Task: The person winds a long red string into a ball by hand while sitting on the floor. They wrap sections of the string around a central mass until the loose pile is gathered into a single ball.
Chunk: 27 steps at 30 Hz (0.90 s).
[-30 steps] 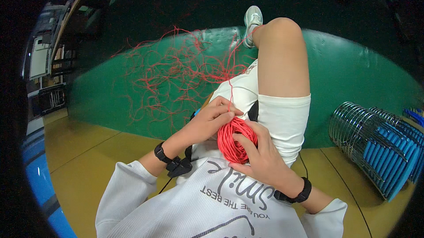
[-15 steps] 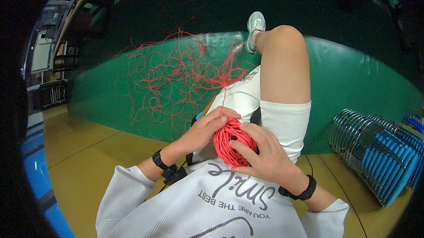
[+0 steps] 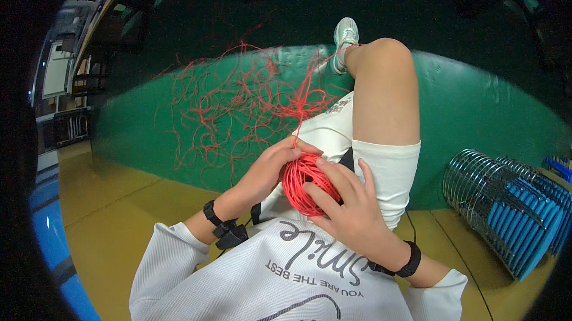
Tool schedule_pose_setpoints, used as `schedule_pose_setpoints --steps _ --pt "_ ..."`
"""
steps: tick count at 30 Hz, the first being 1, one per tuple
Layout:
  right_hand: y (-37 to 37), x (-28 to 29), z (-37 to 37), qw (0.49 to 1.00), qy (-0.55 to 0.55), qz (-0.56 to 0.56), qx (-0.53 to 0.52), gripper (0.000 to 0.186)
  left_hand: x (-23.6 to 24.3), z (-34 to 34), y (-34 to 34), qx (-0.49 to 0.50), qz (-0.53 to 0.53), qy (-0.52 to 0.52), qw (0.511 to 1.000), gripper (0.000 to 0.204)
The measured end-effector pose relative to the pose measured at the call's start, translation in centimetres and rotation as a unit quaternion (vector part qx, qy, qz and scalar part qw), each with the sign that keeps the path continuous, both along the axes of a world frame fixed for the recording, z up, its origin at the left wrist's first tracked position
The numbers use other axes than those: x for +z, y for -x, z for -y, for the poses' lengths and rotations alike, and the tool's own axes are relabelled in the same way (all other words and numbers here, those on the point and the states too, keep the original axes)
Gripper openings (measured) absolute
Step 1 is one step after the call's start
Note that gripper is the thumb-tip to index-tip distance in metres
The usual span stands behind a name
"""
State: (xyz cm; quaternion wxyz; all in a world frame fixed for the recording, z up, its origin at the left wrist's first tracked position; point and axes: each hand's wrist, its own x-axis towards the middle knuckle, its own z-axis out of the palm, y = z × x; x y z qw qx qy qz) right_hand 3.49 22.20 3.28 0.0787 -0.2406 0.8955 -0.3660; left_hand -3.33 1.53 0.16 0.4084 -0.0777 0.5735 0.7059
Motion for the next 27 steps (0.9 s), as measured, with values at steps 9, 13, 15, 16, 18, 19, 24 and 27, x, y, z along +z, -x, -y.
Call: schedule_pose_setpoints --steps 9,13,15,16,18,19,24,27 --pt "-0.3 -3.4 -1.6 0.997 0.035 -0.063 0.022 0.063 1.3 -0.8 -1.2 0.070 0.033 0.019 0.997 0.034" --pt "-0.5 -2.6 -2.7 0.998 0.023 -0.055 0.037 0.065 0.7 -1.8 -4.2 0.090 -0.103 0.062 0.989 0.033" --pt "-0.5 -2.2 -3.0 0.989 0.124 0.062 0.040 0.067 0.8 -2.1 -4.6 0.079 -0.105 0.051 0.990 0.034" --pt "-0.7 -1.8 -3.0 0.990 0.122 0.064 0.039 0.067 1.1 -2.3 -4.6 0.061 -0.111 0.064 0.990 0.033" --pt "-1.2 -0.7 -2.4 0.967 0.194 0.143 -0.076 0.079 1.2 -2.7 -5.0 0.037 -0.144 0.073 0.986 0.034" --pt "-0.8 -0.1 -2.0 0.967 0.195 0.146 -0.074 0.079 1.2 -2.8 -5.5 0.039 -0.142 0.075 0.986 0.034" --pt "0.1 0.9 -0.8 0.988 0.031 0.148 -0.033 0.100 0.8 -2.8 -6.2 0.015 -0.195 0.072 0.978 0.038" --pt "0.1 0.6 -0.8 0.992 0.026 0.118 -0.022 0.093 0.1 -2.1 -5.4 0.018 -0.193 0.072 0.978 0.041"
